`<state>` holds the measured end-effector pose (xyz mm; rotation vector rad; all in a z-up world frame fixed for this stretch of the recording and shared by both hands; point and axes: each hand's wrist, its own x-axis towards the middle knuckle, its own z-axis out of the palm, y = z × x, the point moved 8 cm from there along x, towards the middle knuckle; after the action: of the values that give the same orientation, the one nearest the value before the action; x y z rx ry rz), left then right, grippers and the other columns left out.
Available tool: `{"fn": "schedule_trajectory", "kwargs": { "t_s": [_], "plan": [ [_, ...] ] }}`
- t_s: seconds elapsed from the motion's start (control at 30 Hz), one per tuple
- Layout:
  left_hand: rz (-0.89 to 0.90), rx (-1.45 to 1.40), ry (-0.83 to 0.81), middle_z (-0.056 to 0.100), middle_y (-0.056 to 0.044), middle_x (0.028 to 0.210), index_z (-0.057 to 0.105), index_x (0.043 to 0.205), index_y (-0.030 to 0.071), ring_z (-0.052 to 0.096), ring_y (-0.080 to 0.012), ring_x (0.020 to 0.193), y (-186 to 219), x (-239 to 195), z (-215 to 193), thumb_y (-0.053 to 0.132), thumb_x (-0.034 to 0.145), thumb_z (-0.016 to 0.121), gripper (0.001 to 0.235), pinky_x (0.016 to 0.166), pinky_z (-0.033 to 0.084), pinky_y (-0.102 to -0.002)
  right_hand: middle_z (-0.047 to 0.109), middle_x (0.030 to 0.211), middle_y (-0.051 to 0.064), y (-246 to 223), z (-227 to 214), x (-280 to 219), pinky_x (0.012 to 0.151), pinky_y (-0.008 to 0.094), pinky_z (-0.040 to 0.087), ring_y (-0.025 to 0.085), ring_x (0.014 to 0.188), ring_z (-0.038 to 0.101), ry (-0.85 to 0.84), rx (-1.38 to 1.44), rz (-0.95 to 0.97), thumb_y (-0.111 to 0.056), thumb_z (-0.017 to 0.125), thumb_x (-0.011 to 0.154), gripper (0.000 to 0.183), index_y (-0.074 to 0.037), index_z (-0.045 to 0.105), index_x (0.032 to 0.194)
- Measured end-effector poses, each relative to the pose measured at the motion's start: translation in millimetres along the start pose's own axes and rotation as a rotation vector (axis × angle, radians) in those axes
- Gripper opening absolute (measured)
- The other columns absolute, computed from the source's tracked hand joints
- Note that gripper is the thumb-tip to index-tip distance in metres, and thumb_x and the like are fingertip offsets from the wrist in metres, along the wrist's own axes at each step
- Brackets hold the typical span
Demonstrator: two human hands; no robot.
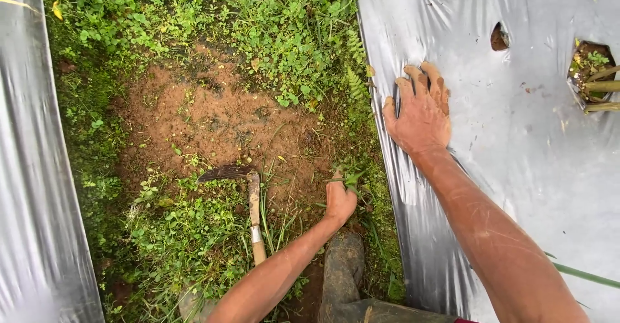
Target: Using a hand hoe and hands to remove weeds from the soil between plastic-covered planting beds.
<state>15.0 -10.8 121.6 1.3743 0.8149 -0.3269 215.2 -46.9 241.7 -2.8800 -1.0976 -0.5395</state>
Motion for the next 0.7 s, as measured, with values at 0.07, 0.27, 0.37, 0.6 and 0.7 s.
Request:
{"fn": "schedule_trajectory", "kwargs": {
  "t_s": [0.07,0.27,0.37,0.6,0.7],
  "plan": [
    [0.027,-0.071,0.007,0.037,-0.036,0.151,0.021,0.153,-0.013,0.033,-0.0494,0.145,2.9,28.3,9.7,0.018,0.096,0.057,0.075,0.119,0.028,-0.063,0.060,0.133,0.005,2.0,0.2,3.6,0.094,0.053,0.047,0.031,0.138,0.045,0.012,-0.009,-0.006,-0.031,0.063,0.091,0.028,-0.015,0.066,0.113],
    [0.167,-0.126,0.144,0.035,-0.037,0.153,0.019,0.158,0.000,0.032,-0.0551,0.144,63.2,50.3,9.6,0.039,0.102,0.056,0.078,0.116,0.026,-0.073,0.061,0.133,0.006,0.1,-0.9,5.3,0.094,0.053,0.046,0.031,0.138,0.046,0.036,-0.015,-0.023,-0.031,0.063,0.091,0.028,-0.014,0.066,0.114],
    [0.081,-0.133,0.189,0.058,-0.029,0.131,0.045,0.139,0.000,0.051,-0.0486,0.131,2.5,118.9,28.5,0.027,0.102,0.055,0.048,0.110,0.040,-0.066,0.061,0.133,0.007,-0.4,1.1,2.5,0.095,0.053,0.045,0.031,0.139,0.046,0.027,-0.010,-0.026,-0.030,0.063,0.092,0.028,-0.014,0.066,0.114],
    [-0.001,0.207,0.115,0.056,-0.034,0.137,0.040,0.147,-0.011,0.049,-0.0504,0.134,-63.9,106.1,-33.9,0.000,0.097,0.060,0.055,0.113,0.044,-0.064,0.063,0.132,0.006,-3.7,-2.8,2.2,0.096,0.052,0.046,0.031,0.139,0.047,0.055,-0.010,-0.028,-0.029,0.063,0.092,0.027,-0.013,0.067,0.113],
    [-0.105,0.233,0.148,0.061,-0.026,0.135,0.050,0.145,0.004,0.053,-0.0455,0.132,-90.0,93.8,-97.0,0.044,0.101,0.059,0.060,0.112,0.045,-0.062,0.064,0.135,0.004,-1.2,-1.3,-0.4,0.098,0.052,0.045,0.029,0.140,0.047,0.026,-0.023,0.007,-0.032,0.061,0.094,0.028,-0.015,0.067,0.115]
  ]
}}
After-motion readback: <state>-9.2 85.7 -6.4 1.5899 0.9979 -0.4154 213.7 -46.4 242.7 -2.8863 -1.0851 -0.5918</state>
